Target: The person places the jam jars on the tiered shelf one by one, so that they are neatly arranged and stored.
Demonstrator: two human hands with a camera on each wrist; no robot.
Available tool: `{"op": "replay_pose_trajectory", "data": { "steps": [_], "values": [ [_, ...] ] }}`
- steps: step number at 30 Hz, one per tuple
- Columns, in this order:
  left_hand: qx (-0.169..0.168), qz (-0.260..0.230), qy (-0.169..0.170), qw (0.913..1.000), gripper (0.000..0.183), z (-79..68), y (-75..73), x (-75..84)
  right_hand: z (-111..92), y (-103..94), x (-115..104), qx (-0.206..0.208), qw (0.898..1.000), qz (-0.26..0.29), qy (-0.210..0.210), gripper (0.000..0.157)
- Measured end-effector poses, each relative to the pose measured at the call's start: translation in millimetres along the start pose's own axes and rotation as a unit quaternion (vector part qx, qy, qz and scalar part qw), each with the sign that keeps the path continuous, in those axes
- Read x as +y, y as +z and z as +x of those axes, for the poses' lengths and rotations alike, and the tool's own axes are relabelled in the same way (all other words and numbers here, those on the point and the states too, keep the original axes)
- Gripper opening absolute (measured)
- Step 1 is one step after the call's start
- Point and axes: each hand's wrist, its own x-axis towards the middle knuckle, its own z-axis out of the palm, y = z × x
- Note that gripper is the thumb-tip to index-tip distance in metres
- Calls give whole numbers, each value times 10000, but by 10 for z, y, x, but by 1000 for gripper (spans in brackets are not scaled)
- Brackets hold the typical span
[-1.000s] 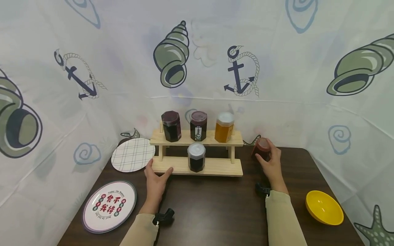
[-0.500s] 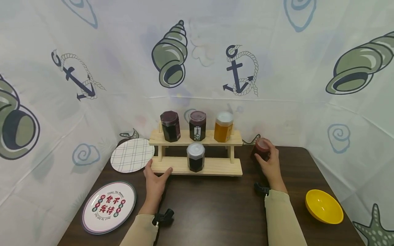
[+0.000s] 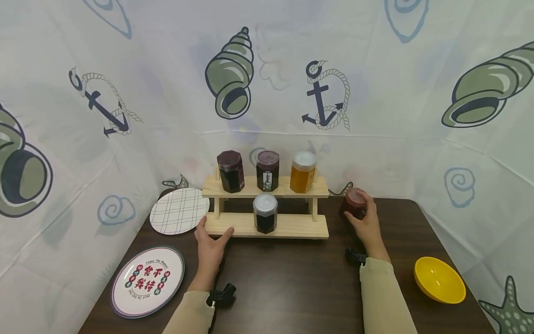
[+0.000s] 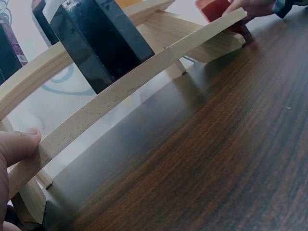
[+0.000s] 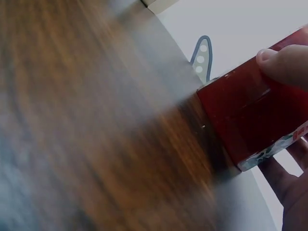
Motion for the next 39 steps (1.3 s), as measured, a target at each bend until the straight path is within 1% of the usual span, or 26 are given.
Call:
{"op": "replay_pose_trajectory", "data": {
  "steps": [4, 8, 12, 16, 19, 21, 26, 28, 31, 33, 36, 39],
  "values": [
    [11, -5, 4, 10000, 106, -1, 8, -4, -9, 1, 5, 22, 9999, -61, 105, 93],
    [29, 12, 1, 10000, 107, 3, 19, -11, -16, 3, -11, 146, 9996, -170, 166, 98],
    [63, 61, -11, 10000, 107, 4, 24, -11, -17, -5, -57, 416, 9990, -99, 126, 101],
    [89, 54, -57, 9999, 106, 2, 18, -11, 6, -7, -154, 764, 9968, 205, -81, 96],
    [93, 35, -72, 9999, 106, -1, 10, -7, 26, -12, -328, 951, 9946, 361, -198, 90],
    [75, 34, -63, 9999, 107, -3, 5, -3, 29, -38, -521, 989, 9942, 357, -210, 87],
    [27, 54, -65, 10000, 108, -11, -5, 0, 36, -195, -1108, 834, 9960, 166, -277, 84],
    [24, 71, -69, 9999, 108, -10, -2, -3, 47, -268, -1265, 729, 9967, 107, -334, 85],
    [26, 82, -66, 9999, 108, -12, -1, 2, 79, -356, -1370, 528, 9977, 187, -370, 89],
    [30, 86, -60, 9999, 107, -8, 1, 0, 93, -398, -1397, 390, 9979, 320, -397, 91],
    [25, 76, -62, 9999, 107, -2, -1, -3, 94, -431, -1475, 209, 9974, 489, -494, 92],
    [11, 73, -69, 9999, 107, 7, -1, -15, 76, -431, -1597, 103, 9973, 505, -529, 91]
  ]
}}
